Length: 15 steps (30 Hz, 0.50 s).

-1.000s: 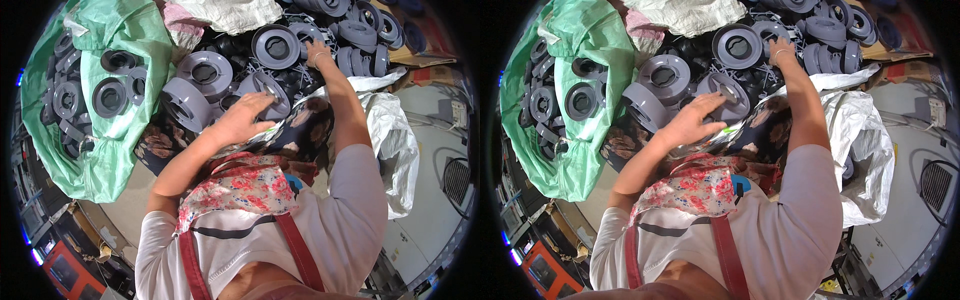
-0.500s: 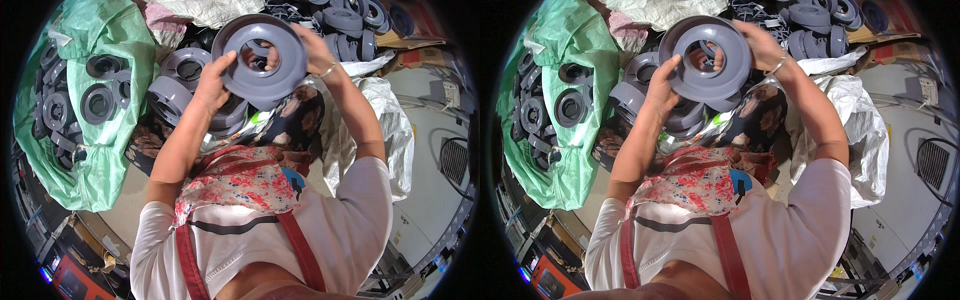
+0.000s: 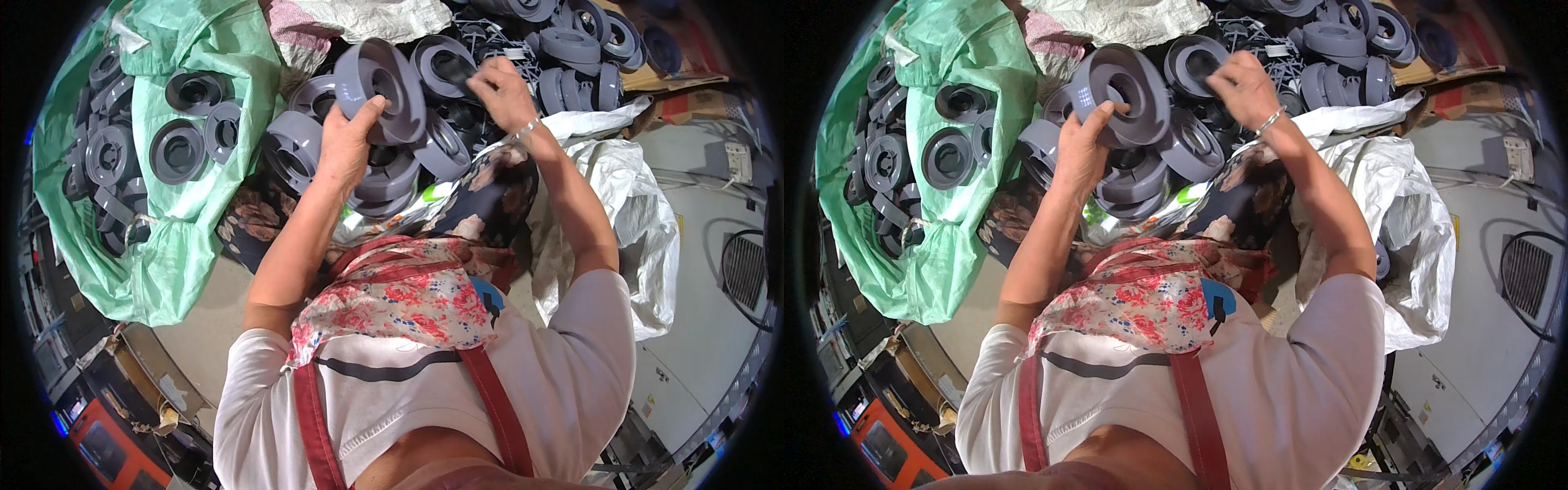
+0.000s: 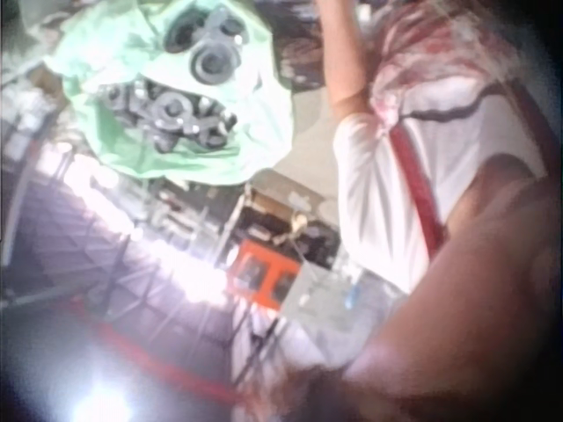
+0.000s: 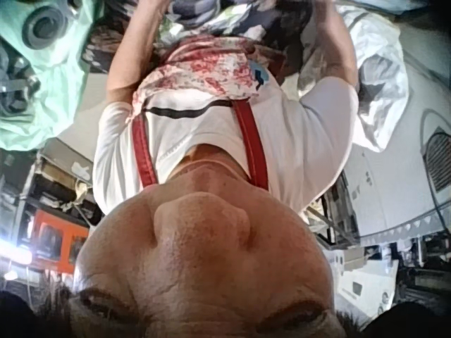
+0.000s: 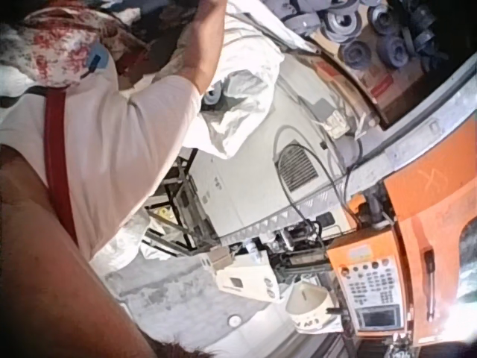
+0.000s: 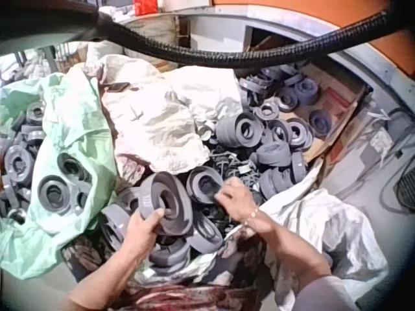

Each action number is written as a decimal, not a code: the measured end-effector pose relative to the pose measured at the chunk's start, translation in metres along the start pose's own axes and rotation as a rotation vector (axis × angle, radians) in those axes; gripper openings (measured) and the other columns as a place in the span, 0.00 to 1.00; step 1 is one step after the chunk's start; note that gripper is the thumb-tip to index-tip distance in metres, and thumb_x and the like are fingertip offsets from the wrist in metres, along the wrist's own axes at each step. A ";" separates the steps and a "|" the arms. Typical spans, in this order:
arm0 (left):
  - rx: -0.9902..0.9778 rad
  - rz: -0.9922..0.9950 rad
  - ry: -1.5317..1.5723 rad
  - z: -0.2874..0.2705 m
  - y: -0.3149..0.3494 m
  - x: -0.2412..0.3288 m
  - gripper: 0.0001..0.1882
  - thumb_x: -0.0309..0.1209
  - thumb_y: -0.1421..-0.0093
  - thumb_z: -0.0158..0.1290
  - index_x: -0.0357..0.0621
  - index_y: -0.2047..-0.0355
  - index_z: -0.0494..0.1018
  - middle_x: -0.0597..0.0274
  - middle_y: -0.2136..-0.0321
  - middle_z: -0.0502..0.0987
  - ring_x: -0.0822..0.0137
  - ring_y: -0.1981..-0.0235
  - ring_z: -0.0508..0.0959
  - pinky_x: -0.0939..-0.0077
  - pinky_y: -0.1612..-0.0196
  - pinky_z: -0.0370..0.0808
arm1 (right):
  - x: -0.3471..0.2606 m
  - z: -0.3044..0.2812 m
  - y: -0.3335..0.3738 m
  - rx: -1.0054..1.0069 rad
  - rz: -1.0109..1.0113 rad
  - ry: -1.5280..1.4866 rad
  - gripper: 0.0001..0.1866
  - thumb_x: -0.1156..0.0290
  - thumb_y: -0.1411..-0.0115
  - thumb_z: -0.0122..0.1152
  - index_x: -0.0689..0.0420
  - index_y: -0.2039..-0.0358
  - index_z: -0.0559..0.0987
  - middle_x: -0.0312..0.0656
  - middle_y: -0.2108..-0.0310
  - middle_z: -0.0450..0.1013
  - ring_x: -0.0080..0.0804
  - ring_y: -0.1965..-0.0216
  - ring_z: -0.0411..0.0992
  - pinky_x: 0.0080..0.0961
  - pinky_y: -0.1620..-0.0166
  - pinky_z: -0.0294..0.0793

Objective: The person sorts gray plastic wheel components from one bag to another by hand, picking them up from a pile and placing them into a green bag.

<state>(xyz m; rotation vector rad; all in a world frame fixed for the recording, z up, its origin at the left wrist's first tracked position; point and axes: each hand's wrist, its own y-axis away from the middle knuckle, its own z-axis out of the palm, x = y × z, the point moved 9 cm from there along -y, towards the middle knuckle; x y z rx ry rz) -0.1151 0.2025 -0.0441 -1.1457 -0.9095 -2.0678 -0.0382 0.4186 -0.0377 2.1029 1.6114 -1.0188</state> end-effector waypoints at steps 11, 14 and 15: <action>-0.201 -0.094 0.132 0.012 0.042 0.002 0.18 0.32 0.44 0.52 0.35 0.56 0.66 0.61 0.62 0.73 0.71 0.63 0.74 0.74 0.58 0.72 | -0.141 0.026 0.026 -0.234 -0.290 0.197 0.35 0.67 0.60 0.67 0.61 0.52 0.62 0.55 0.57 0.61 0.51 0.53 0.60 0.36 0.49 0.63; -0.226 -0.167 0.113 0.005 0.051 0.011 0.18 0.33 0.43 0.51 0.34 0.56 0.65 0.59 0.62 0.73 0.71 0.64 0.75 0.73 0.60 0.74 | -0.166 0.034 0.039 -0.260 -0.515 0.352 0.38 0.69 0.64 0.70 0.59 0.52 0.61 0.52 0.58 0.59 0.49 0.55 0.60 0.34 0.52 0.66; -0.271 -0.207 0.105 0.004 0.054 0.014 0.18 0.34 0.43 0.51 0.33 0.56 0.65 0.59 0.62 0.73 0.70 0.64 0.75 0.72 0.60 0.74 | -0.172 0.037 0.043 -0.320 -0.550 0.368 0.37 0.70 0.64 0.70 0.59 0.52 0.61 0.52 0.58 0.60 0.49 0.55 0.60 0.34 0.52 0.67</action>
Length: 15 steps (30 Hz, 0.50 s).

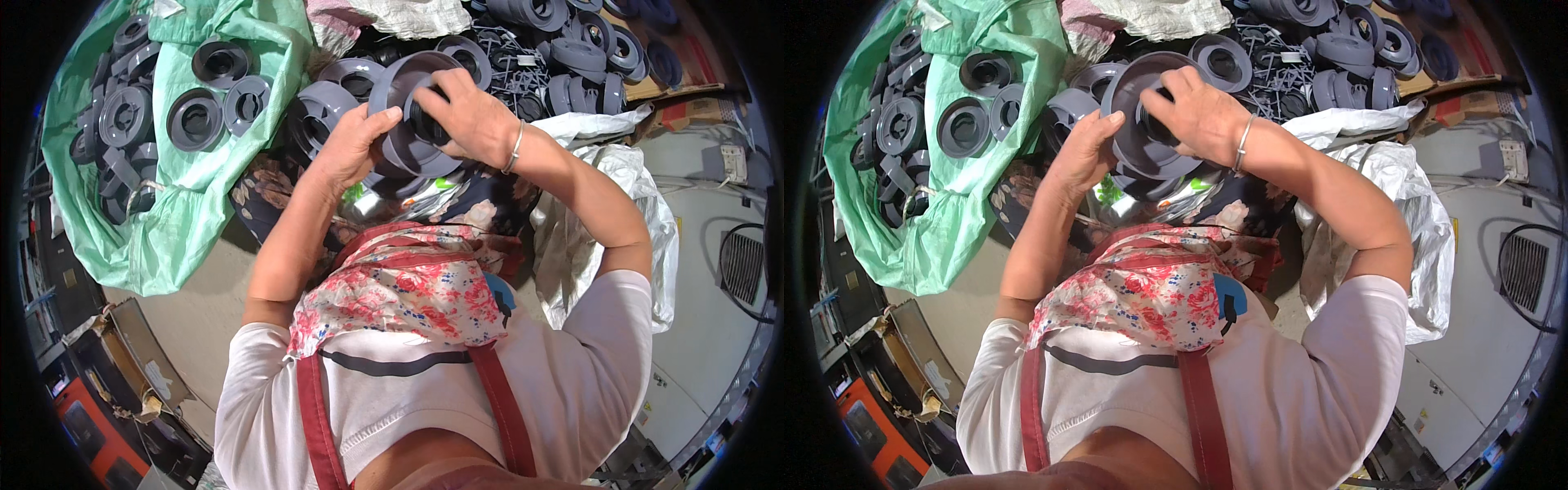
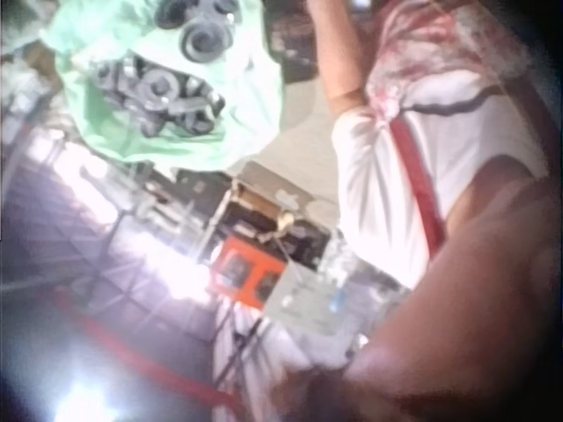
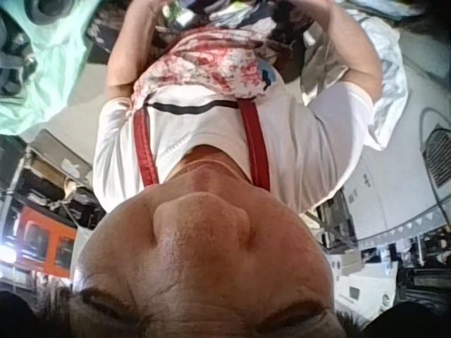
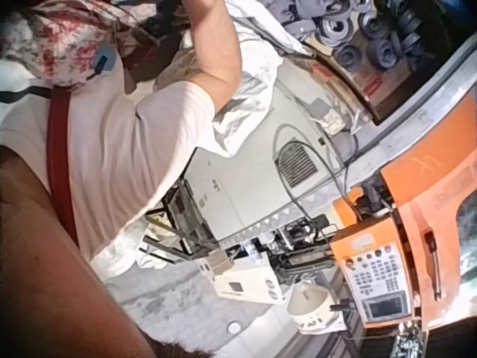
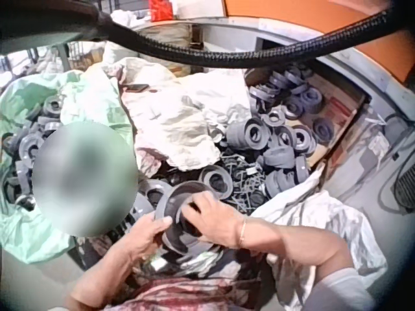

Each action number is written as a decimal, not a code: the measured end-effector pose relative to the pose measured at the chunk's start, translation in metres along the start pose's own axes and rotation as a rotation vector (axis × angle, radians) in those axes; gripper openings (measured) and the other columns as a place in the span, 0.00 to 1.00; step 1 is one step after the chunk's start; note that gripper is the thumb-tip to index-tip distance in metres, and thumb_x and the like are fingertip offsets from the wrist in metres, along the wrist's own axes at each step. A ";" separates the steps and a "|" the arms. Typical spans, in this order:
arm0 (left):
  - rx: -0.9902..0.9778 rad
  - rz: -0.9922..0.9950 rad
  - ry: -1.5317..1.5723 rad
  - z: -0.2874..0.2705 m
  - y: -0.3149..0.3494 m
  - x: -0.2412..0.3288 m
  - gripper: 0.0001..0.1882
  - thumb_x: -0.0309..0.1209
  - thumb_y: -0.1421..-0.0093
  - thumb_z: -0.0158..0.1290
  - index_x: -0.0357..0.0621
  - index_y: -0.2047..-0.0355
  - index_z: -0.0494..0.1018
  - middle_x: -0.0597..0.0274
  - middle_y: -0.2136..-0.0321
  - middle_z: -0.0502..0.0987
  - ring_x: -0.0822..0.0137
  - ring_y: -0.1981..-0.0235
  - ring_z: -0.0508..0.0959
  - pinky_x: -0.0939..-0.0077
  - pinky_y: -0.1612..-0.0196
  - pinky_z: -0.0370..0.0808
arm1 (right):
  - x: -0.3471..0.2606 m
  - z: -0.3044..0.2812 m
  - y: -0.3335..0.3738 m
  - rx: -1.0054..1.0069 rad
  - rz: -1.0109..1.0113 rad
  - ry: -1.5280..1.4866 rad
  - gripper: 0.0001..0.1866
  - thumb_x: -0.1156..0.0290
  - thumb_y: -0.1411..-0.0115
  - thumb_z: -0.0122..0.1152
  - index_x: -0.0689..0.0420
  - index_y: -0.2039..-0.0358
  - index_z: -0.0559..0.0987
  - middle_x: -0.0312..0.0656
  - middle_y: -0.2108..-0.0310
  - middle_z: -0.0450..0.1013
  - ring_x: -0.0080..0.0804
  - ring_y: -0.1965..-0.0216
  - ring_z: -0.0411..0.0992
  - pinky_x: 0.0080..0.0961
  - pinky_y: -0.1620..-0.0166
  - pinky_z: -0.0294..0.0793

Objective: The person sorts gray plastic wheel components from one bag to another by hand, picking them up from a pile and placing them into a green bag.

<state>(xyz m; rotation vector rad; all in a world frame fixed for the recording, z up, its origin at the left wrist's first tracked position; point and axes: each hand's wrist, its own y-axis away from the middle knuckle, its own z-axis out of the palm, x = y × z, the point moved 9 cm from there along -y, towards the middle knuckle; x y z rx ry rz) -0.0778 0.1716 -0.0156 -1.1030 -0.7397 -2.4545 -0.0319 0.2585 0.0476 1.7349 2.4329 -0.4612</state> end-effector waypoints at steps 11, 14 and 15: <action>0.095 0.227 -0.170 -0.006 0.025 0.012 0.22 0.33 0.48 0.58 0.35 0.57 0.65 0.64 0.66 0.72 0.75 0.67 0.71 0.80 0.64 0.71 | 0.022 0.074 0.035 -0.447 1.011 -1.433 0.48 0.31 0.49 0.41 0.78 0.69 0.70 0.54 0.85 0.70 0.36 0.93 0.65 0.30 0.88 0.67; 0.107 0.280 -0.100 -0.005 0.035 0.017 0.22 0.32 0.48 0.57 0.35 0.56 0.65 0.64 0.65 0.72 0.75 0.66 0.71 0.81 0.63 0.71 | -0.002 0.005 0.006 0.226 0.129 -0.325 0.43 0.50 0.54 0.65 0.76 0.52 0.62 0.54 0.69 0.73 0.42 0.72 0.73 0.27 0.66 0.74; 0.128 0.309 -0.205 -0.004 0.037 0.017 0.23 0.31 0.48 0.56 0.35 0.54 0.64 0.65 0.64 0.72 0.76 0.65 0.71 0.82 0.63 0.70 | 0.007 0.018 0.002 0.086 0.329 -0.585 0.47 0.61 0.61 0.71 0.72 0.46 0.56 0.52 0.62 0.71 0.45 0.62 0.71 0.24 0.56 0.70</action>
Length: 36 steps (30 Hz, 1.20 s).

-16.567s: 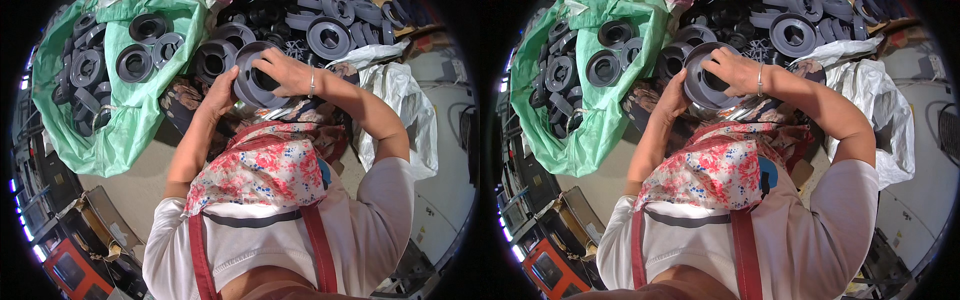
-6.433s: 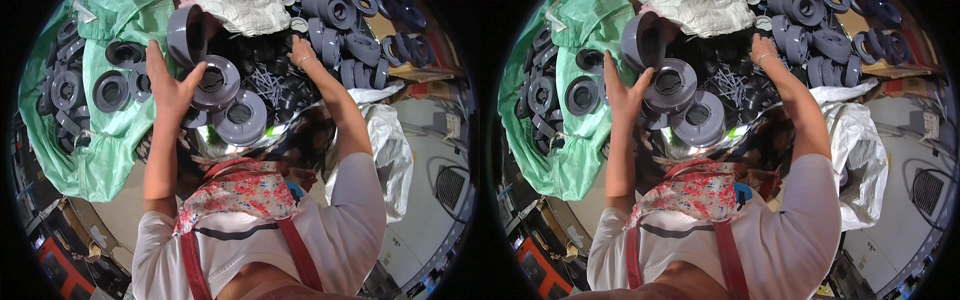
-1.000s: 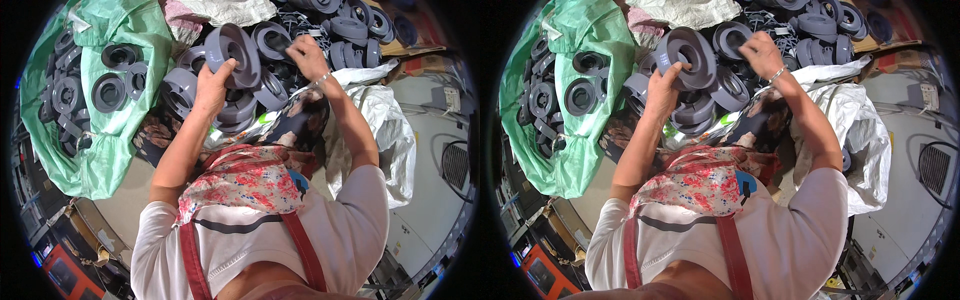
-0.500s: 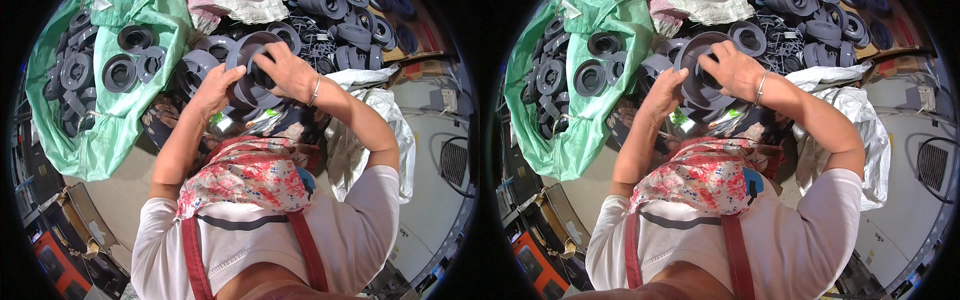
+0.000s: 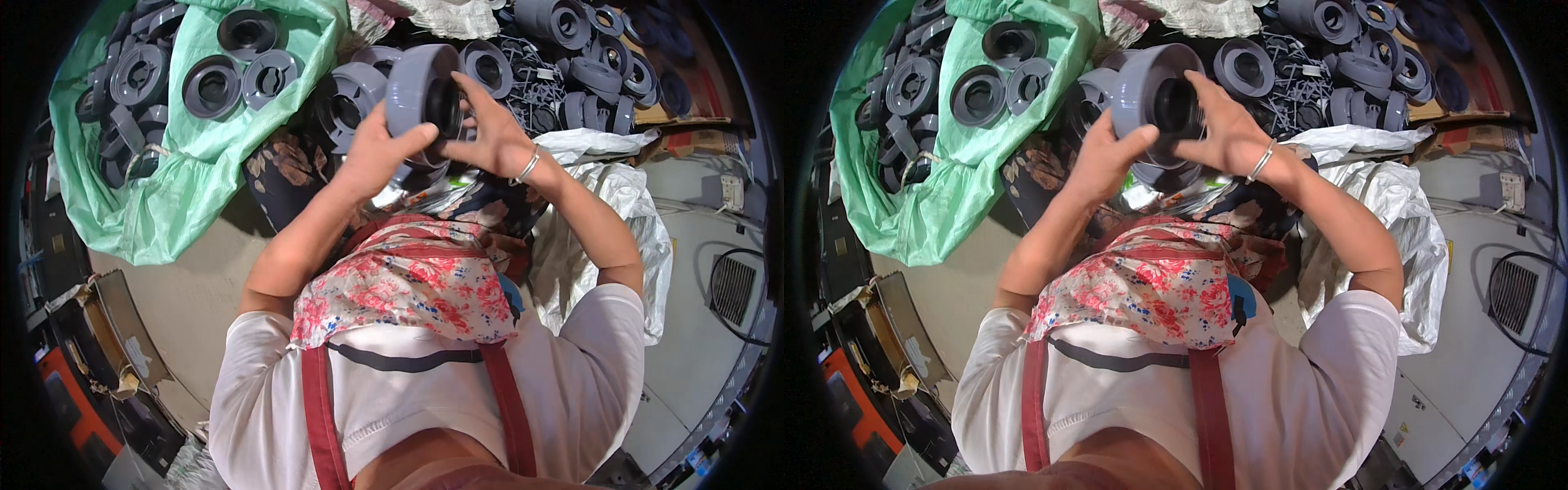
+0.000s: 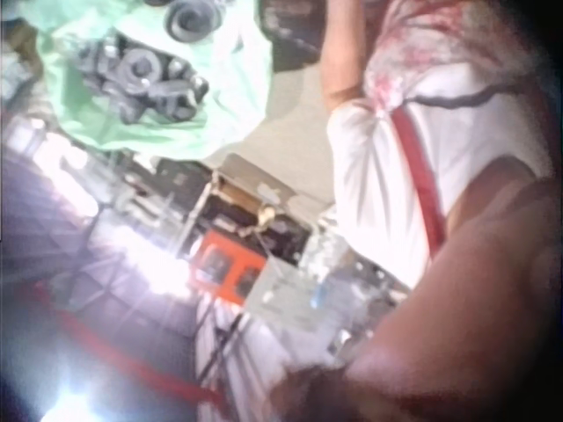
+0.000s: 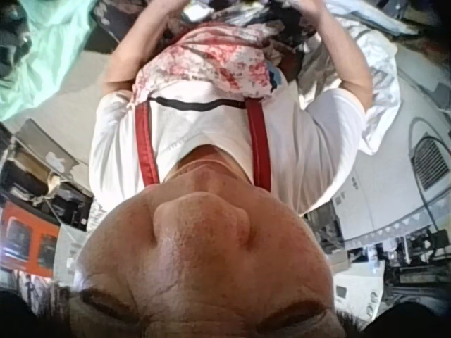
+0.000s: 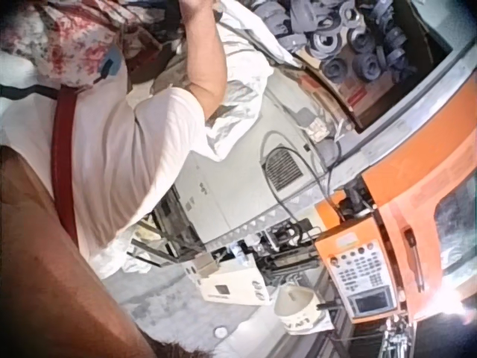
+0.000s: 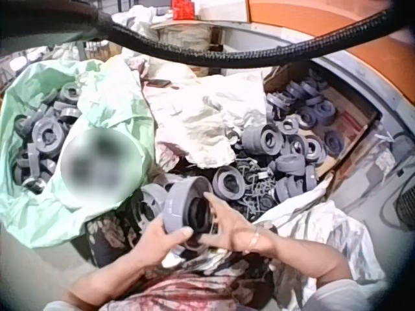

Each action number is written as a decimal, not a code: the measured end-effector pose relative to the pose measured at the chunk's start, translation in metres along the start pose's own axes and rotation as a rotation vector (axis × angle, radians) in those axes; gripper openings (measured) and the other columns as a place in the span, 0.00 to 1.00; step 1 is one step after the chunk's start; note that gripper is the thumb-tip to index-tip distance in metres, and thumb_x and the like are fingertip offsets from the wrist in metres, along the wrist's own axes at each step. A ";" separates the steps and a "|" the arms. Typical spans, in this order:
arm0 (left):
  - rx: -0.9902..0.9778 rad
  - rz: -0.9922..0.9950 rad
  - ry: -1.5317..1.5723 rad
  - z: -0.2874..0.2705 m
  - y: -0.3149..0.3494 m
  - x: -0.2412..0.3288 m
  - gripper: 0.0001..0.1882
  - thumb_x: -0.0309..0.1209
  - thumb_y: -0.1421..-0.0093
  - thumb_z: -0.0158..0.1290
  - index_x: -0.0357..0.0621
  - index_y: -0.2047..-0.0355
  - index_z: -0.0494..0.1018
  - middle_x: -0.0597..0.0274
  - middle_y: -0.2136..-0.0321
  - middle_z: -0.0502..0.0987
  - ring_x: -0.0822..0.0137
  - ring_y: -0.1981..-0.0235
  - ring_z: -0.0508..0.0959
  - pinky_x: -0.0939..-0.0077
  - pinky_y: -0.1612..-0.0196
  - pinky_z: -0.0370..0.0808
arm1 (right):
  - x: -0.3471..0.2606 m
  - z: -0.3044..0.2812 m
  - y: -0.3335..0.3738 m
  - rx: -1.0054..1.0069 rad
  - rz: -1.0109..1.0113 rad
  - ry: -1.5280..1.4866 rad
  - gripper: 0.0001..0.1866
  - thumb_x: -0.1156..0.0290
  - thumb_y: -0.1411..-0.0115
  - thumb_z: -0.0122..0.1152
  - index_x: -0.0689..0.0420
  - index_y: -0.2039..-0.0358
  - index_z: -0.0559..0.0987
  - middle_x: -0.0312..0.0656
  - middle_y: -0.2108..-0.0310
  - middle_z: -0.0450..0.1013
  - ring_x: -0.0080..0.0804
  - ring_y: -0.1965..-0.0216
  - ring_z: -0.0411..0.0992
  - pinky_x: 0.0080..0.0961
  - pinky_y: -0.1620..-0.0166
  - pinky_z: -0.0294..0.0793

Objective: The person sorts gray plastic wheel components from one bag to another by hand, picking them up from a pile and placing them into a green bag.

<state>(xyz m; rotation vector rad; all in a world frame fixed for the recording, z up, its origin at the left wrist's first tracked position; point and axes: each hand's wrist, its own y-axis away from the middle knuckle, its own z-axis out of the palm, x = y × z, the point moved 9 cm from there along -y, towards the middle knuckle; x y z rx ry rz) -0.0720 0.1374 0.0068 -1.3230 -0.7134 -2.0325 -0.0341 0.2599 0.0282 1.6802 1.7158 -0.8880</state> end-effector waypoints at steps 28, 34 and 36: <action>0.592 -0.419 0.169 -0.223 0.022 -0.132 0.27 0.45 0.48 0.54 0.31 0.58 0.69 0.52 0.59 0.72 0.63 0.58 0.72 0.67 0.55 0.70 | 0.232 0.160 -0.131 -0.033 0.752 -1.072 0.31 0.57 0.55 0.65 0.65 0.54 0.71 0.47 0.55 0.69 0.37 0.58 0.70 0.33 0.53 0.67; 0.443 -0.355 0.438 -0.215 0.002 -0.144 0.20 0.41 0.43 0.46 0.39 0.55 0.69 0.56 0.58 0.72 0.64 0.56 0.72 0.67 0.53 0.71 | 0.172 0.142 -0.120 0.013 0.699 -1.158 0.23 0.59 0.50 0.61 0.61 0.58 0.73 0.43 0.61 0.74 0.36 0.61 0.72 0.34 0.53 0.69; 0.376 -0.364 0.496 -0.204 0.002 -0.144 0.21 0.42 0.42 0.45 0.40 0.55 0.69 0.57 0.57 0.72 0.65 0.55 0.72 0.68 0.53 0.70 | 0.167 0.144 -0.110 -0.004 0.773 -1.255 0.23 0.60 0.50 0.60 0.62 0.58 0.73 0.45 0.61 0.73 0.37 0.60 0.72 0.35 0.54 0.70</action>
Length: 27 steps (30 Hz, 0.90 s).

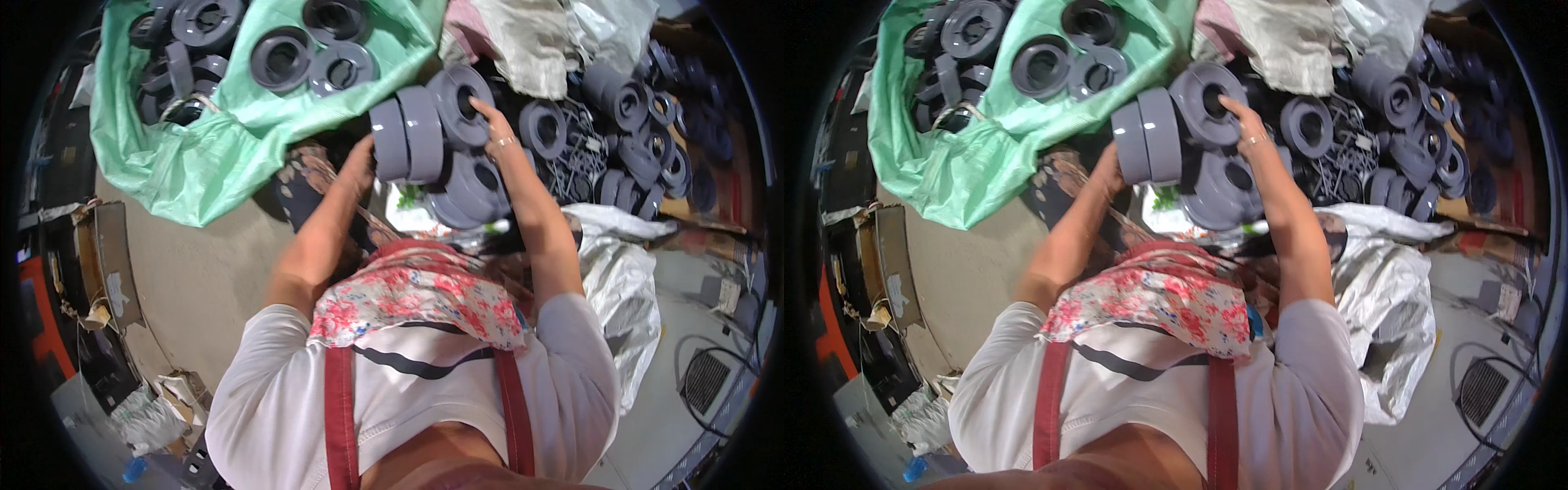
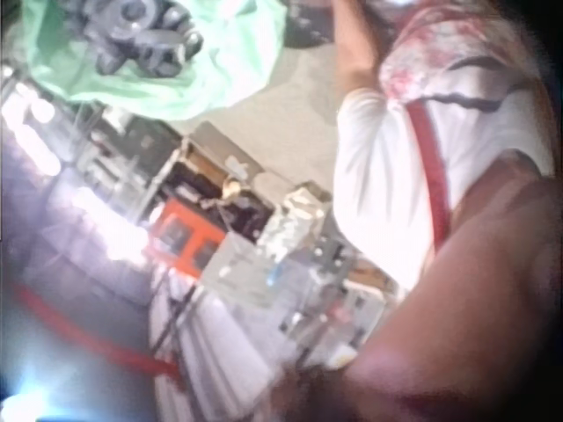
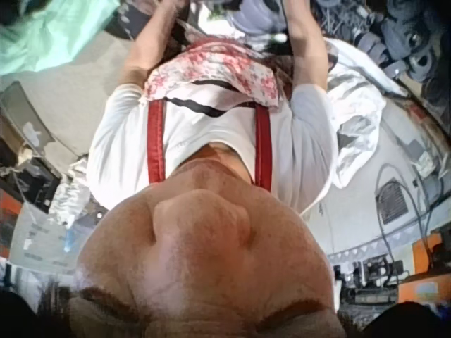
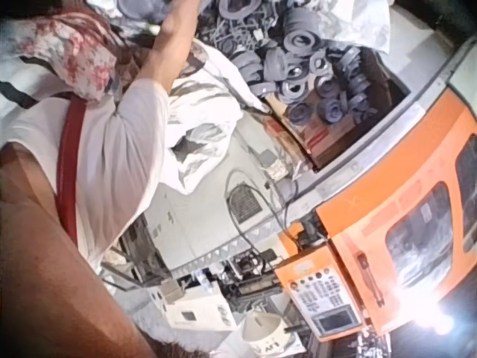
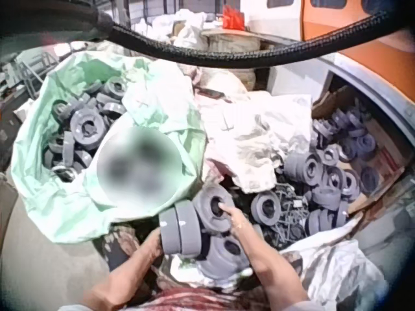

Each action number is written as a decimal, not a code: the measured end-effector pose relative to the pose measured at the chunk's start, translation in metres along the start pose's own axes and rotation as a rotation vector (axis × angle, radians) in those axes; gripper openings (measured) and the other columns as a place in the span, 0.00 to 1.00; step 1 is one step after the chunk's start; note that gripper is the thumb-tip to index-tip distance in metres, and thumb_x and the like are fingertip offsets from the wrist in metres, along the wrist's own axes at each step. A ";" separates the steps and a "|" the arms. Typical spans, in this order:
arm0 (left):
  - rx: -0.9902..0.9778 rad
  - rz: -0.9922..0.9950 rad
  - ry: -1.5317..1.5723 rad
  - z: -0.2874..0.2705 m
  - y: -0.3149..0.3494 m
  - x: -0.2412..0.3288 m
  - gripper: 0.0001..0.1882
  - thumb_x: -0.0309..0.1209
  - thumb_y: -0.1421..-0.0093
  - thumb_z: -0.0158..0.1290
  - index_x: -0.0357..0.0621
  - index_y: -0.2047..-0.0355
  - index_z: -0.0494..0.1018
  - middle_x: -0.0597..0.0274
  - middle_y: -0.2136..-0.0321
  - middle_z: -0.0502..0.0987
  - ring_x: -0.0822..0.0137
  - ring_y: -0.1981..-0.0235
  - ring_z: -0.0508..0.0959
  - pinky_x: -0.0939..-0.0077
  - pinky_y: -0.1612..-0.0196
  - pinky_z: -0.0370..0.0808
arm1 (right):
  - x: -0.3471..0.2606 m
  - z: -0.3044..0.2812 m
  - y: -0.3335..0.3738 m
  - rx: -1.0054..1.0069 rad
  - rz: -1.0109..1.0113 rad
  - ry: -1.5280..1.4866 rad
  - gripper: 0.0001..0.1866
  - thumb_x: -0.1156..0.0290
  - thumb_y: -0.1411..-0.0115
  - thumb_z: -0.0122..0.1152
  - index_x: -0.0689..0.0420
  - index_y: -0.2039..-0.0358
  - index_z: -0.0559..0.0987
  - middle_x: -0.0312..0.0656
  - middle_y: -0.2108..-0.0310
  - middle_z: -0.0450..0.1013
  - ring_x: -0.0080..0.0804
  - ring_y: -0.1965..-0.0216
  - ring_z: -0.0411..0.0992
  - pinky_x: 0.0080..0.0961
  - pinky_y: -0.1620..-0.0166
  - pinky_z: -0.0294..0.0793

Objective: The person sorts gray plastic wheel components from one bag to another by hand, picking them up from a pile and placing them into a green bag.

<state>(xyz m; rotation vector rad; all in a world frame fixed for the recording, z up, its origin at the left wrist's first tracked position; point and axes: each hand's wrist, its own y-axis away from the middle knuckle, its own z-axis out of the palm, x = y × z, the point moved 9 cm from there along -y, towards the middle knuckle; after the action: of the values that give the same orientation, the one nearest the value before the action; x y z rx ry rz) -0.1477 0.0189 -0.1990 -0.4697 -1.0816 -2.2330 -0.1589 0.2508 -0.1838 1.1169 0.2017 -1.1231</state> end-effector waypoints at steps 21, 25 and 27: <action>0.330 1.709 -0.260 0.119 0.311 0.432 0.19 0.36 0.38 0.40 0.37 0.51 0.64 0.55 0.51 0.67 0.60 0.49 0.64 0.70 0.49 0.64 | -0.247 0.354 0.094 -0.351 -0.989 0.858 0.22 0.59 0.46 0.55 0.62 0.56 0.73 0.46 0.56 0.71 0.37 0.56 0.70 0.28 0.54 0.68; -0.106 1.344 -0.496 0.130 0.252 0.310 0.18 0.31 0.37 0.37 0.34 0.49 0.62 0.55 0.52 0.66 0.58 0.51 0.66 0.72 0.48 0.63 | -0.224 0.215 0.059 -0.061 -0.824 1.324 0.27 0.54 0.48 0.57 0.64 0.56 0.73 0.47 0.56 0.71 0.40 0.55 0.70 0.28 0.54 0.68; -0.056 0.586 -0.472 0.127 0.143 0.150 0.16 0.32 0.43 0.50 0.38 0.56 0.67 0.59 0.64 0.73 0.64 0.64 0.74 0.69 0.56 0.69 | -0.220 0.110 0.056 0.154 -0.709 1.397 0.30 0.51 0.50 0.58 0.65 0.56 0.73 0.48 0.55 0.71 0.41 0.55 0.70 0.29 0.54 0.68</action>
<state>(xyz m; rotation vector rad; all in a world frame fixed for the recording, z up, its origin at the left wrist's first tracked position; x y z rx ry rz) -0.1606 -0.0042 0.0422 -1.2113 -0.9390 -1.6682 -0.2615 0.2982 0.0422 1.8872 1.7169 -0.7374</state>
